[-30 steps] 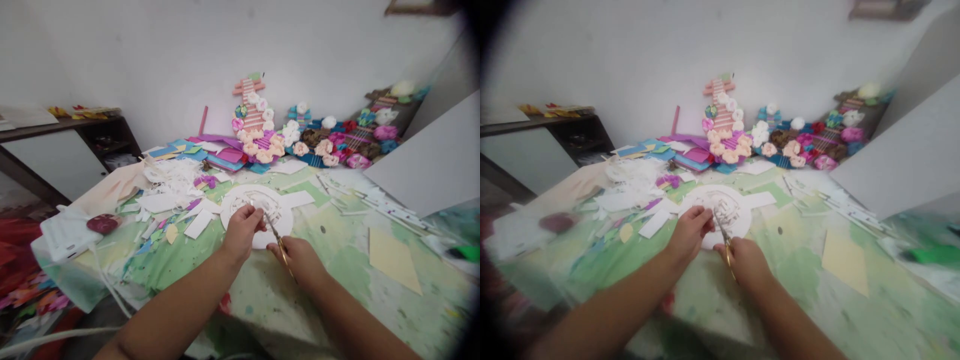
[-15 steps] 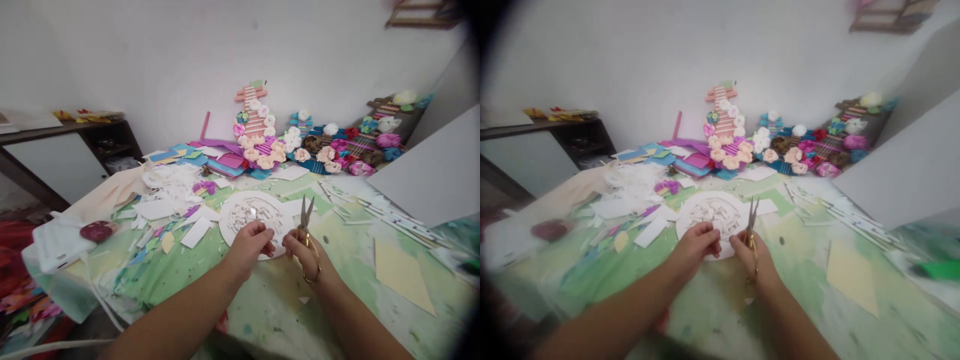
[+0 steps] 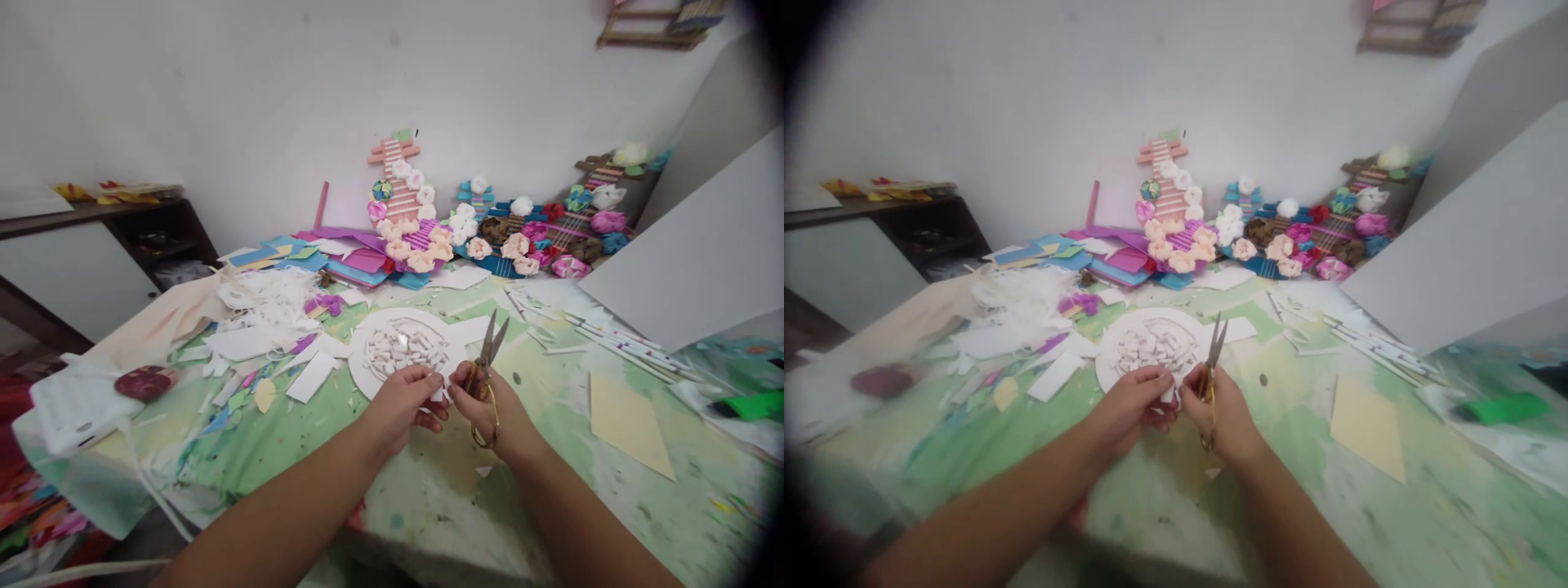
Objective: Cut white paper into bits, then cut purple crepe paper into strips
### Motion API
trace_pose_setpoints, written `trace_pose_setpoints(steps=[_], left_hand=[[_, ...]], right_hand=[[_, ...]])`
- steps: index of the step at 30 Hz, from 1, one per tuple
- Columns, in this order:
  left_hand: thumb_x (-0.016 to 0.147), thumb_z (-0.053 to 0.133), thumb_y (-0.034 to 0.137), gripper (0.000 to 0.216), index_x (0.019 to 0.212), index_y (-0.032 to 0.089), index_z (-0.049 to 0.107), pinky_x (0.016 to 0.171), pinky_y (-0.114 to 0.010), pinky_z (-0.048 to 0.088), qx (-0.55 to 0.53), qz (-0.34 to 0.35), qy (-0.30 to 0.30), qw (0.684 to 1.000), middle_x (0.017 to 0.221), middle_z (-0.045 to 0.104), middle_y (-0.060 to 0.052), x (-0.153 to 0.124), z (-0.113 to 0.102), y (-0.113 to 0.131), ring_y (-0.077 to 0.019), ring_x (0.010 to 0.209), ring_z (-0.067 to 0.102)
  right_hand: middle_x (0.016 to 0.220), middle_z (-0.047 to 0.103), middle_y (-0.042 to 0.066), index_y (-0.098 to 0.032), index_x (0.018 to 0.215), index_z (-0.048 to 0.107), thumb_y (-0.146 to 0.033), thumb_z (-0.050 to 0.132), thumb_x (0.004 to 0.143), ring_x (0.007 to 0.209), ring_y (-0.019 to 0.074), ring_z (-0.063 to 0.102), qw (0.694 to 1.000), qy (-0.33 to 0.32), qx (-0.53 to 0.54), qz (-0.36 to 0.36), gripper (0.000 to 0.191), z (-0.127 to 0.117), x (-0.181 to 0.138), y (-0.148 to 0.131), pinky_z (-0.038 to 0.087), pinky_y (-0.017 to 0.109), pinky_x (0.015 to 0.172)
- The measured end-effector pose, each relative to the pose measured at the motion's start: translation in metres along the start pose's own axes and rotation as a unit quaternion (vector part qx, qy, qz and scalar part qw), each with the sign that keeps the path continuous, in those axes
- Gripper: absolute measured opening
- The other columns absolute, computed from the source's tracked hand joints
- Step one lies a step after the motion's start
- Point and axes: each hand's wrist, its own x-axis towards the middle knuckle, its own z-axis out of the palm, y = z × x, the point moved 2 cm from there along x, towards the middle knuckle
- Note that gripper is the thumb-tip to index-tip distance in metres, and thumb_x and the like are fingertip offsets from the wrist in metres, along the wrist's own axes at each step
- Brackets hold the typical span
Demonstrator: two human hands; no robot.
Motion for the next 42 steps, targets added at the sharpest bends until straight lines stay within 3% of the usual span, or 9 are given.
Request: trace_pose_setpoints(steps=[3,7,9,12,16,20,26,36,42], left_hand=[[0.063,0.052,0.030,0.018,0.061,0.013,0.046,0.035,-0.015,0.031,-0.043,-0.050,0.003,0.998,0.048,0.046,0.003,0.000,-0.003,0.001,-0.0044,0.036,0.042],[0.061,0.048,0.025,0.015,0.054,0.013,0.042,0.032,-0.013,0.020,-0.152,-0.131,0.021,0.979,0.040,0.035,0.006,0.000,-0.012,0.007,-0.0012,0.032,0.032],[0.061,0.046,0.025,0.014,0.054,0.013,0.042,0.034,-0.013,0.022,-0.165,-0.107,0.034,0.980,0.041,0.036,0.006,0.001,-0.016,0.012,-0.0020,0.034,0.033],[0.061,0.045,0.025,0.013,0.054,0.014,0.042,0.035,-0.014,0.025,-0.158,-0.060,0.051,0.984,0.041,0.037,0.005,0.000,-0.018,0.015,-0.0029,0.035,0.034],[0.059,0.046,0.022,0.009,0.053,0.015,0.044,0.032,-0.015,0.023,-0.046,-0.010,0.041,0.998,0.039,0.038,0.005,-0.005,-0.007,0.009,-0.0035,0.031,0.032],[0.055,0.044,0.017,0.006,0.049,0.015,0.045,0.029,-0.016,0.023,0.109,-0.040,-0.028,0.993,0.033,0.037,0.005,-0.011,0.008,0.003,-0.0050,0.028,0.033],[0.055,0.041,0.016,0.006,0.050,0.016,0.045,0.029,-0.015,0.025,0.096,-0.003,0.017,0.995,0.034,0.039,0.005,-0.005,0.001,0.008,-0.0047,0.028,0.034],[0.059,0.047,0.022,0.008,0.055,0.015,0.048,0.031,-0.016,0.028,0.089,-0.034,0.017,0.995,0.039,0.041,0.004,-0.002,0.000,0.008,-0.0051,0.031,0.037],[0.064,0.050,0.033,0.018,0.063,0.015,0.047,0.038,-0.017,0.034,0.056,0.033,0.010,0.998,0.050,0.044,0.003,0.000,-0.004,0.009,-0.0062,0.042,0.042]], right_hand=[[0.060,0.046,-0.002,-0.020,0.067,0.038,-0.029,0.046,0.065,0.055,0.0103,0.045,0.994,0.000,-0.098,-0.054,0.012,-0.005,-0.004,-0.002,0.037,0.023,0.053],[0.064,0.049,0.000,-0.019,0.070,0.044,-0.031,0.045,0.065,0.058,0.0119,0.046,0.960,0.049,-0.254,-0.109,0.013,-0.024,-0.009,-0.006,0.035,0.024,0.054],[0.063,0.050,0.000,-0.019,0.071,0.044,-0.034,0.044,0.066,0.056,0.0115,0.046,0.954,0.066,-0.279,-0.086,0.015,-0.032,-0.005,-0.008,0.035,0.023,0.052],[0.061,0.051,-0.001,-0.020,0.069,0.042,-0.035,0.043,0.067,0.053,0.0107,0.045,0.945,0.042,-0.317,-0.069,0.015,-0.036,0.012,-0.011,0.034,0.022,0.051],[0.065,0.052,0.001,-0.019,0.068,0.042,-0.035,0.045,0.066,0.057,0.0110,0.046,0.919,-0.007,-0.391,-0.056,0.016,-0.026,0.059,-0.010,0.032,0.022,0.051],[0.069,0.053,0.003,-0.017,0.070,0.044,-0.033,0.049,0.064,0.058,0.0115,0.045,0.909,-0.009,-0.414,-0.054,0.017,-0.012,0.111,-0.003,0.030,0.022,0.051],[0.066,0.051,0.001,-0.015,0.070,0.047,-0.032,0.054,0.061,0.056,0.0094,0.043,0.902,-0.025,-0.428,-0.052,0.021,-0.003,0.146,0.007,0.030,0.023,0.052],[0.057,0.051,-0.001,-0.017,0.068,0.049,-0.035,0.054,0.059,0.051,0.0098,0.044,0.926,-0.018,-0.375,-0.019,0.020,-0.013,0.148,0.017,0.029,0.022,0.049],[0.058,0.050,0.000,-0.017,0.069,0.048,-0.052,0.036,0.067,0.052,0.0108,0.044,0.946,0.006,-0.325,-0.007,0.037,-0.033,0.111,-0.005,0.031,0.023,0.048]])
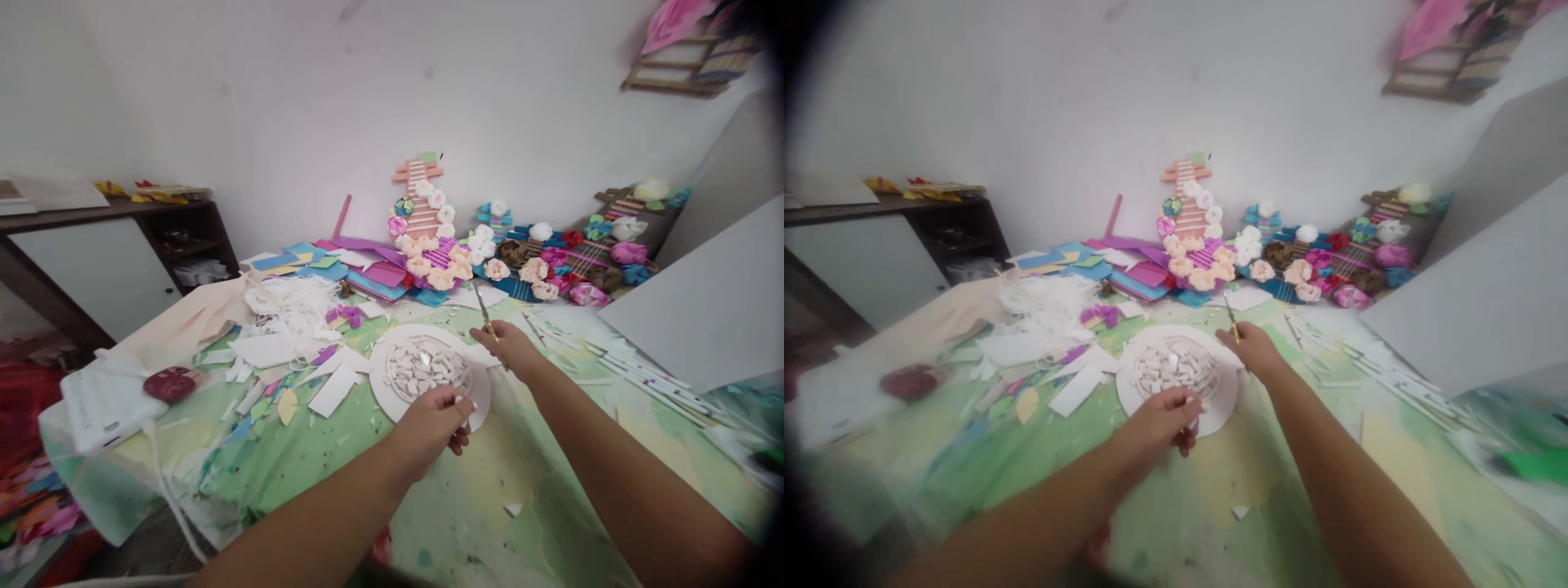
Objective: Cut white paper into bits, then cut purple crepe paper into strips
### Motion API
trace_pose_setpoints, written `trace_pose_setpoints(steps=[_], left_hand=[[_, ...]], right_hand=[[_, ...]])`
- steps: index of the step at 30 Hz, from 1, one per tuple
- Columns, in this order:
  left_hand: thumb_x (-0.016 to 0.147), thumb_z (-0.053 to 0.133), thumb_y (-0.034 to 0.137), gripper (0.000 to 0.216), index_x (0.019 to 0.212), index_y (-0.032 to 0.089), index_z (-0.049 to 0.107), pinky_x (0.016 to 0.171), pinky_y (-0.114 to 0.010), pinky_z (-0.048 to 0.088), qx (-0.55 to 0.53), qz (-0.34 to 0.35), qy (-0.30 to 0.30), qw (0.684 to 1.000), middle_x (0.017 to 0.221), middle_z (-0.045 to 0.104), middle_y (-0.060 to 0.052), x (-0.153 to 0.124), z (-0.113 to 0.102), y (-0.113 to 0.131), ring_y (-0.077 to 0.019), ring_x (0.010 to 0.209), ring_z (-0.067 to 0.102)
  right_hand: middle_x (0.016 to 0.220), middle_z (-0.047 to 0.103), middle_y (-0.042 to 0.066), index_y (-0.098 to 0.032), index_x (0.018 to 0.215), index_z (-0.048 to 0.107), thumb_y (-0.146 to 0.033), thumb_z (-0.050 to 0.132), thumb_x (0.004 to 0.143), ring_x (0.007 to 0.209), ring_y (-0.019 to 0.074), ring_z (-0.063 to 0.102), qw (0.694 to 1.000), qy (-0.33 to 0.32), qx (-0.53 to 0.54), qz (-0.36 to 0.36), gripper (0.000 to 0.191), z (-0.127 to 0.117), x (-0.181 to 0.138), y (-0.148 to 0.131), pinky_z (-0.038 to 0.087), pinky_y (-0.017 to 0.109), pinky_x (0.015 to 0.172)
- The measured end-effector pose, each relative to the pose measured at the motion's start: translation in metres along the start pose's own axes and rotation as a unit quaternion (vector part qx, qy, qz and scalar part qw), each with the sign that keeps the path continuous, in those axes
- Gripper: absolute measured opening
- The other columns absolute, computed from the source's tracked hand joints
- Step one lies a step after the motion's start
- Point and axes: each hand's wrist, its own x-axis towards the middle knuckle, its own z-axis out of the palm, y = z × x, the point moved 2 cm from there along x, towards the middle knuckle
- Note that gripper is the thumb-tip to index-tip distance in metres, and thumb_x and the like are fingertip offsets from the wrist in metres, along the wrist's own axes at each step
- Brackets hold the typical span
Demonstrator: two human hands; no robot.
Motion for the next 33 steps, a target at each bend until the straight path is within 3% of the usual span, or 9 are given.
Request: trace_pose_setpoints(steps=[4,8,12,14,16,23,28,33], left_hand=[[0.070,0.045,0.032,0.018,0.064,0.015,0.044,0.047,-0.019,0.038,-0.056,0.052,0.008,0.997,0.060,0.045,0.000,0.000,-0.004,0.004,-0.0075,0.053,0.045],[0.071,0.045,0.035,0.022,0.063,0.015,0.043,0.050,-0.020,0.040,-0.101,0.077,-0.015,0.992,0.063,0.045,0.000,-0.002,-0.003,0.004,-0.0072,0.055,0.046],[0.068,0.048,0.042,0.027,0.077,0.017,0.047,0.035,-0.015,0.026,-0.093,0.037,-0.013,0.995,0.056,0.047,0.002,-0.003,-0.002,0.002,-0.0032,0.037,0.037],[0.068,0.047,0.043,0.032,0.088,0.018,0.047,0.033,-0.014,0.019,-0.093,0.031,-0.005,0.995,0.052,0.046,0.004,-0.003,-0.002,0.002,-0.0015,0.032,0.030],[0.069,0.048,0.039,0.031,0.091,0.017,0.048,0.036,-0.015,0.023,-0.106,0.043,0.001,0.993,0.053,0.045,0.004,-0.003,-0.002,0.002,-0.0018,0.035,0.033],[0.069,0.049,0.029,0.015,0.068,0.014,0.046,0.047,-0.020,0.036,-0.089,0.053,0.003,0.995,0.059,0.049,0.002,-0.003,0.001,0.004,-0.0053,0.045,0.045],[0.070,0.046,0.029,0.018,0.060,0.014,0.045,0.046,-0.021,0.036,-0.021,0.066,0.001,0.998,0.055,0.049,0.001,-0.004,0.002,0.002,-0.0054,0.042,0.043],[0.070,0.045,0.030,0.022,0.055,0.016,0.038,0.041,-0.018,0.031,0.060,0.083,0.006,0.995,0.042,0.038,0.006,-0.006,0.002,0.004,-0.0053,0.038,0.037]], right_hand=[[0.062,0.051,0.000,-0.018,0.068,0.049,-0.055,0.032,0.068,0.056,0.0118,0.045,0.998,-0.056,0.006,-0.030,0.040,-0.024,-0.050,-0.007,0.033,0.023,0.050],[0.061,0.050,0.000,-0.019,0.065,0.046,-0.053,0.035,0.068,0.057,0.0125,0.044,0.996,-0.078,-0.007,-0.029,0.036,-0.028,-0.091,-0.010,0.032,0.023,0.050],[0.053,0.045,-0.002,-0.020,0.059,0.040,-0.052,0.036,0.067,0.050,0.0109,0.040,0.997,-0.066,-0.015,-0.022,0.034,-0.017,-0.117,-0.016,0.029,0.023,0.047],[0.052,0.045,-0.002,-0.020,0.058,0.038,-0.053,0.036,0.067,0.049,0.0109,0.040,0.999,-0.046,-0.018,-0.013,0.034,-0.010,-0.124,-0.018,0.028,0.023,0.046],[0.052,0.045,-0.002,-0.020,0.058,0.038,-0.053,0.035,0.068,0.049,0.0111,0.041,0.999,-0.025,-0.020,0.002,0.035,-0.003,-0.128,-0.018,0.028,0.023,0.046],[0.057,0.050,-0.001,-0.019,0.062,0.041,-0.050,0.036,0.069,0.051,0.0108,0.042,0.999,-0.042,-0.014,0.001,0.032,0.016,-0.133,-0.019,0.025,0.022,0.046],[0.054,0.049,0.000,-0.019,0.059,0.042,-0.049,0.034,0.071,0.049,0.0105,0.040,0.998,-0.051,-0.027,-0.011,0.034,0.021,-0.133,-0.023,0.022,0.022,0.045],[0.054,0.049,0.000,-0.019,0.058,0.041,-0.048,0.032,0.073,0.049,0.0101,0.039,0.998,-0.055,-0.038,-0.014,0.034,0.024,-0.133,-0.022,0.021,0.022,0.045]])
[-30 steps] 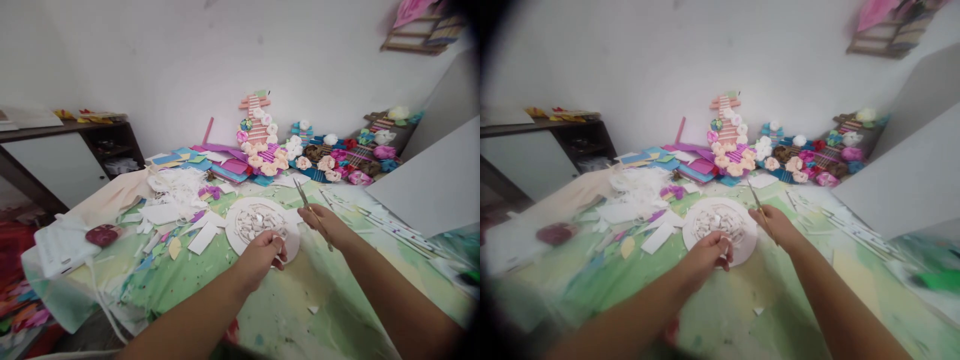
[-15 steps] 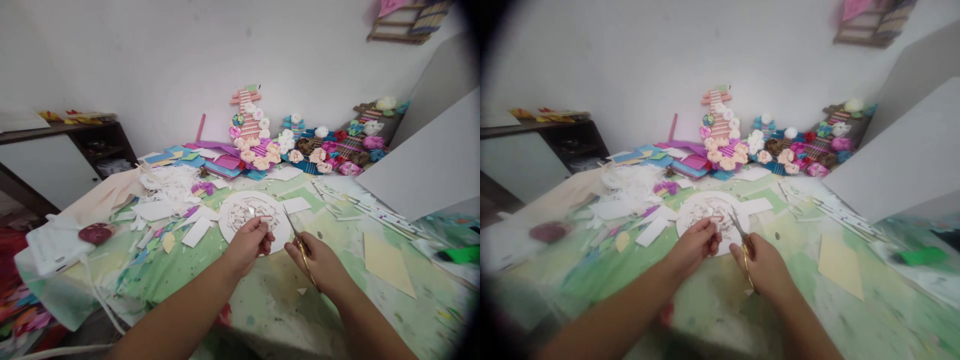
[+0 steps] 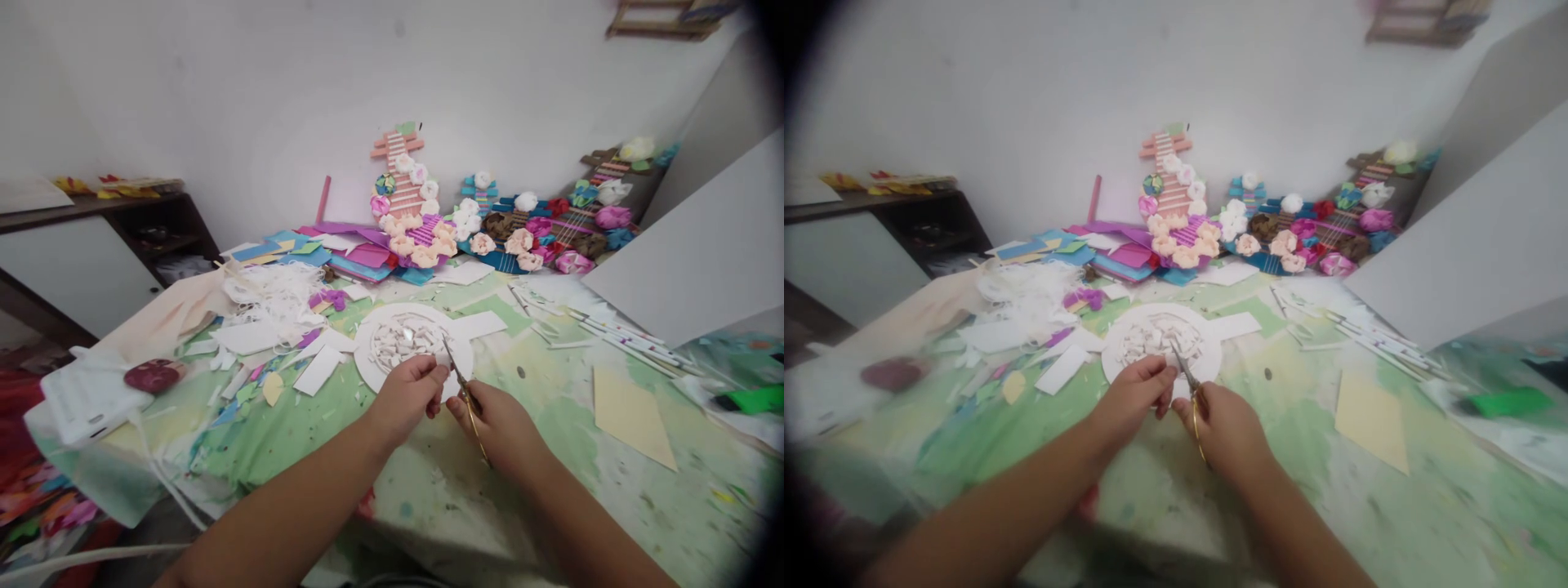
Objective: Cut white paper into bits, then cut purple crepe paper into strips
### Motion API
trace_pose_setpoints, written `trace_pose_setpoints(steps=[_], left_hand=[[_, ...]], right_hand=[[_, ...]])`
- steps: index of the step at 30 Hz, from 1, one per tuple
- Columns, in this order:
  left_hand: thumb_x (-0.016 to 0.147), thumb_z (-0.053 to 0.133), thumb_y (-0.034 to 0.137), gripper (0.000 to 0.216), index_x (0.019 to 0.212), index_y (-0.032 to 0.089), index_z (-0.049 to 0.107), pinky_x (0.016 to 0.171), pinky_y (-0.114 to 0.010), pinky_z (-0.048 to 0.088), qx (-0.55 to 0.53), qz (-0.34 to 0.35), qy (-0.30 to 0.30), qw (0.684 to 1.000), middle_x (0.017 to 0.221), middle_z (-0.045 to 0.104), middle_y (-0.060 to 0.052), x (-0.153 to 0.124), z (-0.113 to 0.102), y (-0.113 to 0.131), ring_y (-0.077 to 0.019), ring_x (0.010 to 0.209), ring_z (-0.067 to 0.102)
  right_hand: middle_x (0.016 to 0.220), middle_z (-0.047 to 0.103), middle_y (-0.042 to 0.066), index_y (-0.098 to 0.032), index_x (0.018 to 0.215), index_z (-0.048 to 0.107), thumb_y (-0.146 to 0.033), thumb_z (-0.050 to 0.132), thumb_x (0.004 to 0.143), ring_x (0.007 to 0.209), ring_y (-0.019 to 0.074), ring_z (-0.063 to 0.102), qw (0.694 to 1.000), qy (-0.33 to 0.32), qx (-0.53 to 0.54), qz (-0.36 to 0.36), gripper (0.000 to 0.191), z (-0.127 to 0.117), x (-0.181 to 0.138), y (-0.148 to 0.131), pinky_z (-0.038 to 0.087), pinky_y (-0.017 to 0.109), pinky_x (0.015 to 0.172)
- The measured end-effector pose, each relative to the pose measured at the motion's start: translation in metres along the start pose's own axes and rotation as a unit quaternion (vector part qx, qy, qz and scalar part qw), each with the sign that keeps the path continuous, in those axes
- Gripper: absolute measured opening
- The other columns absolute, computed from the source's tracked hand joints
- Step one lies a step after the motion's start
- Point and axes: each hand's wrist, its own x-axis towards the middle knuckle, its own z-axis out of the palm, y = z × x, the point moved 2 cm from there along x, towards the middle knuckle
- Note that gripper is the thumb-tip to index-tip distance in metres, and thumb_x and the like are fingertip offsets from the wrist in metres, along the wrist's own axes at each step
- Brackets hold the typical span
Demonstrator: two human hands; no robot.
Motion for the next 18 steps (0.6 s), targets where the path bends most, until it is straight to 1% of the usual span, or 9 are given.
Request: trace_pose_setpoints(steps=[2,7,9,11,14,16,18], left_hand=[[0.070,0.044,0.031,0.022,0.055,0.016,0.038,0.041,-0.018,0.030,0.029,0.000,0.005,1.000,0.040,0.035,0.007,-0.001,0.000,0.001,-0.0051,0.038,0.035],[0.072,0.040,0.036,0.025,0.056,0.016,0.037,0.041,-0.018,0.027,0.110,0.009,0.004,0.994,0.041,0.031,0.007,0.001,0.001,0.002,-0.0052,0.039,0.031],[0.072,0.038,0.037,0.027,0.055,0.016,0.036,0.043,-0.019,0.026,0.164,0.032,0.014,0.986,0.044,0.030,0.007,0.002,0.002,0.002,-0.0056,0.043,0.030],[0.072,0.038,0.037,0.028,0.053,0.016,0.034,0.046,-0.019,0.026,0.226,0.065,0.031,0.971,0.047,0.028,0.006,0.002,0.004,0.006,-0.0063,0.047,0.030],[0.071,0.036,0.036,0.030,0.050,0.016,0.030,0.047,-0.020,0.024,0.291,0.102,0.039,0.950,0.049,0.026,0.006,0.001,0.010,0.015,-0.0070,0.050,0.029],[0.071,0.035,0.036,0.030,0.049,0.016,0.030,0.046,-0.020,0.024,0.313,0.117,0.029,0.942,0.049,0.025,0.006,0.003,0.017,0.024,-0.0070,0.050,0.029],[0.070,0.036,0.036,0.030,0.049,0.016,0.032,0.046,-0.019,0.024,0.328,0.125,-0.002,0.937,0.048,0.027,0.006,0.007,0.027,0.030,-0.0070,0.050,0.030]], right_hand=[[0.054,0.049,0.000,-0.018,0.058,0.042,-0.047,0.032,0.073,0.050,0.0101,0.039,1.000,-0.002,-0.006,0.001,0.034,0.001,0.000,0.001,0.020,0.022,0.046],[0.058,0.051,0.002,-0.018,0.062,0.044,-0.049,0.034,0.072,0.052,0.0107,0.040,1.000,0.016,-0.022,0.001,0.034,-0.002,-0.003,0.000,0.020,0.022,0.047],[0.057,0.051,0.002,-0.018,0.061,0.044,-0.049,0.032,0.073,0.051,0.0104,0.039,1.000,0.018,-0.020,0.004,0.035,-0.003,-0.005,-0.001,0.020,0.022,0.046],[0.055,0.050,0.001,-0.018,0.059,0.042,-0.049,0.030,0.074,0.049,0.0100,0.038,1.000,0.019,-0.017,0.006,0.036,-0.005,-0.007,-0.001,0.020,0.022,0.046],[0.053,0.049,0.001,-0.018,0.057,0.041,-0.049,0.026,0.075,0.047,0.0100,0.038,0.999,0.045,-0.006,0.008,0.039,-0.007,-0.012,-0.002,0.021,0.022,0.045],[0.052,0.049,0.002,-0.018,0.056,0.041,-0.051,0.026,0.074,0.046,0.0102,0.038,0.997,0.072,0.027,0.016,0.040,-0.009,-0.015,0.000,0.022,0.022,0.045],[0.047,0.048,0.001,-0.018,0.053,0.040,-0.052,0.026,0.074,0.042,0.0097,0.039,0.989,0.095,0.108,0.044,0.042,-0.009,-0.017,0.004,0.024,0.022,0.043]])
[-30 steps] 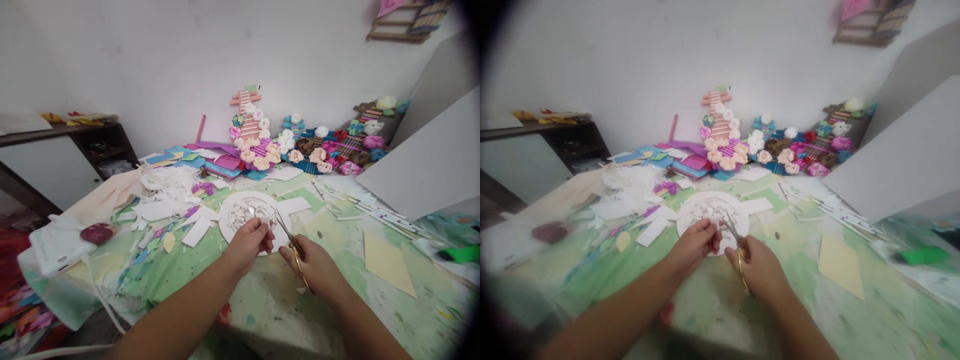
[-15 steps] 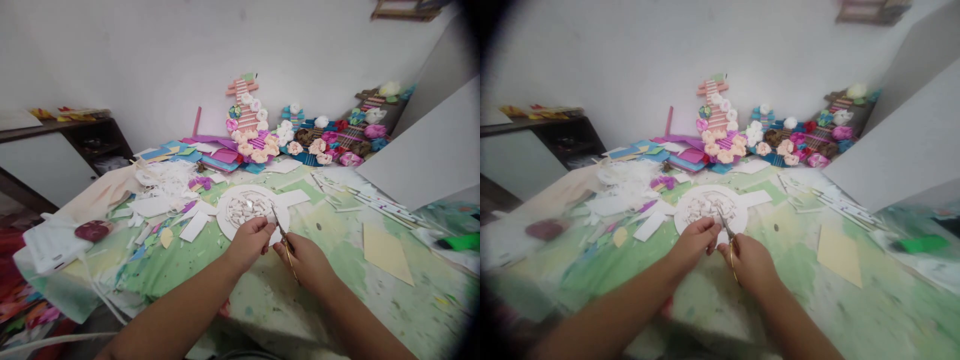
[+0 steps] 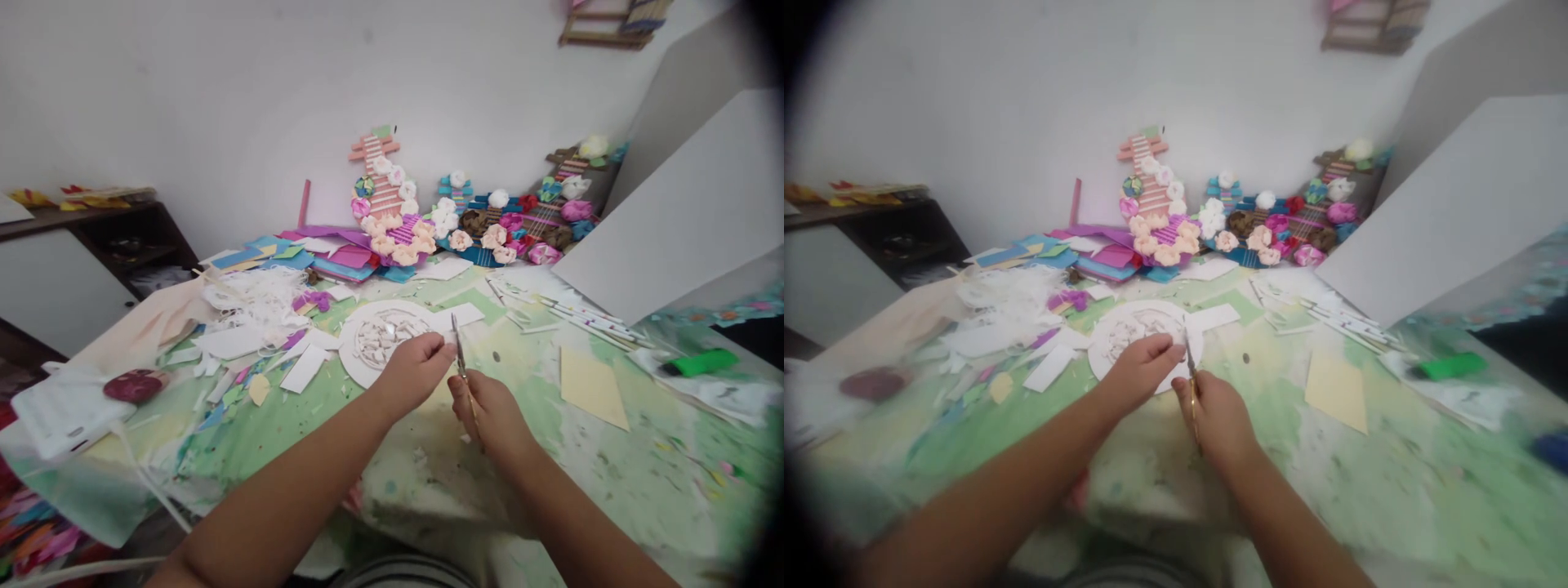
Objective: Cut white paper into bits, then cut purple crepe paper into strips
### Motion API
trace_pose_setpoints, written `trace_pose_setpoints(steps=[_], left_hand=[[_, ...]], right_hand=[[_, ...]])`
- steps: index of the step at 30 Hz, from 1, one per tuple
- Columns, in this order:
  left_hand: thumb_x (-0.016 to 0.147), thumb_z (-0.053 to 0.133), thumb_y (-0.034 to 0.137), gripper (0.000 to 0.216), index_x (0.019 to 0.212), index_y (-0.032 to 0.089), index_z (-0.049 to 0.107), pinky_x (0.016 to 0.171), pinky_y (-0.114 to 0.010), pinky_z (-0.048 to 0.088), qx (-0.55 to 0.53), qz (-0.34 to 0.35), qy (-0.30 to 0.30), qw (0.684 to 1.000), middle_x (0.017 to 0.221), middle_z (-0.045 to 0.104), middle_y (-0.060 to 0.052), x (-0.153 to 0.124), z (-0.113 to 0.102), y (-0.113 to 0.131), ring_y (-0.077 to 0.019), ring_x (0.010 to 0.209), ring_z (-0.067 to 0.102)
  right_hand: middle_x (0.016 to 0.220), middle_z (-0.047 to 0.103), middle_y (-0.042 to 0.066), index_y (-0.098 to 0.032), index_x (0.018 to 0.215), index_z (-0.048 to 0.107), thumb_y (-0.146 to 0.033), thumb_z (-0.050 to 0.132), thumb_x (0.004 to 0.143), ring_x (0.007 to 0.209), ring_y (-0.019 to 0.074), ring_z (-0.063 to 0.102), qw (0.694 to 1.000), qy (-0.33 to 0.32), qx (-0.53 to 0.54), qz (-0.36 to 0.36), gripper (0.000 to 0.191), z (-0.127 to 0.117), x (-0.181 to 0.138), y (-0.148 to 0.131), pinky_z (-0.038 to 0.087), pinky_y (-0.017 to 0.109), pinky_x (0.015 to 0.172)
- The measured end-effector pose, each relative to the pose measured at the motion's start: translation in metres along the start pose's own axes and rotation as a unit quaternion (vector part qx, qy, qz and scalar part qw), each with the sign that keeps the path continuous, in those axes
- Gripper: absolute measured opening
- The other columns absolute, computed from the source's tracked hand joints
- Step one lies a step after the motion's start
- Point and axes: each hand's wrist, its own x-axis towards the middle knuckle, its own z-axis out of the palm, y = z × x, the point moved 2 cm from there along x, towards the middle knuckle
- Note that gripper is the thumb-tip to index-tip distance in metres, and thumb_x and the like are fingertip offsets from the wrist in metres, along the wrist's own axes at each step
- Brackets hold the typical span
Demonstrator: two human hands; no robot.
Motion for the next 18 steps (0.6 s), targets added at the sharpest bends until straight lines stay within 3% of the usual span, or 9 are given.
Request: trace_pose_setpoints(steps=[3,8,12,18], left_hand=[[0.069,0.038,0.036,0.026,0.051,0.016,0.039,0.044,-0.019,0.025,-0.014,-0.009,-0.048,0.999,0.046,0.032,0.006,0.013,0.013,0.008,-0.0067,0.047,0.032],[0.068,0.038,0.045,0.030,0.062,0.016,0.047,0.039,-0.019,0.025,-0.065,-0.061,-0.052,0.995,0.040,0.033,0.007,0.020,0.032,0.005,-0.0060,0.038,0.031],[0.064,0.043,0.045,0.030,0.058,0.016,0.045,0.038,-0.018,0.028,-0.060,-0.078,-0.077,0.992,0.040,0.038,0.006,0.008,0.034,0.000,-0.0061,0.037,0.036],[0.064,0.046,0.039,0.023,0.061,0.016,0.047,0.042,-0.018,0.035,-0.079,-0.062,-0.115,0.988,0.045,0.045,0.004,-0.006,0.025,-0.008,-0.0064,0.040,0.043]], right_hand=[[0.038,0.045,-0.001,-0.018,0.050,0.040,-0.053,0.026,0.073,0.036,0.0093,0.041,0.984,0.023,0.160,0.073,0.044,-0.001,-0.001,0.010,0.029,0.021,0.041],[0.036,0.040,-0.004,-0.018,0.053,0.041,-0.055,0.027,0.071,0.032,0.0087,0.037,0.936,0.012,0.332,0.119,0.044,-0.004,-0.008,0.025,0.029,0.022,0.037],[0.039,0.039,-0.004,-0.018,0.052,0.041,-0.051,0.028,0.072,0.036,0.0078,0.036,0.927,0.007,0.365,0.089,0.041,-0.008,-0.014,0.029,0.028,0.022,0.040],[0.057,0.047,-0.003,-0.017,0.062,0.045,-0.039,0.052,0.062,0.053,0.0095,0.042,0.939,0.051,0.337,0.050,0.023,-0.019,0.000,0.027,0.032,0.023,0.052]])
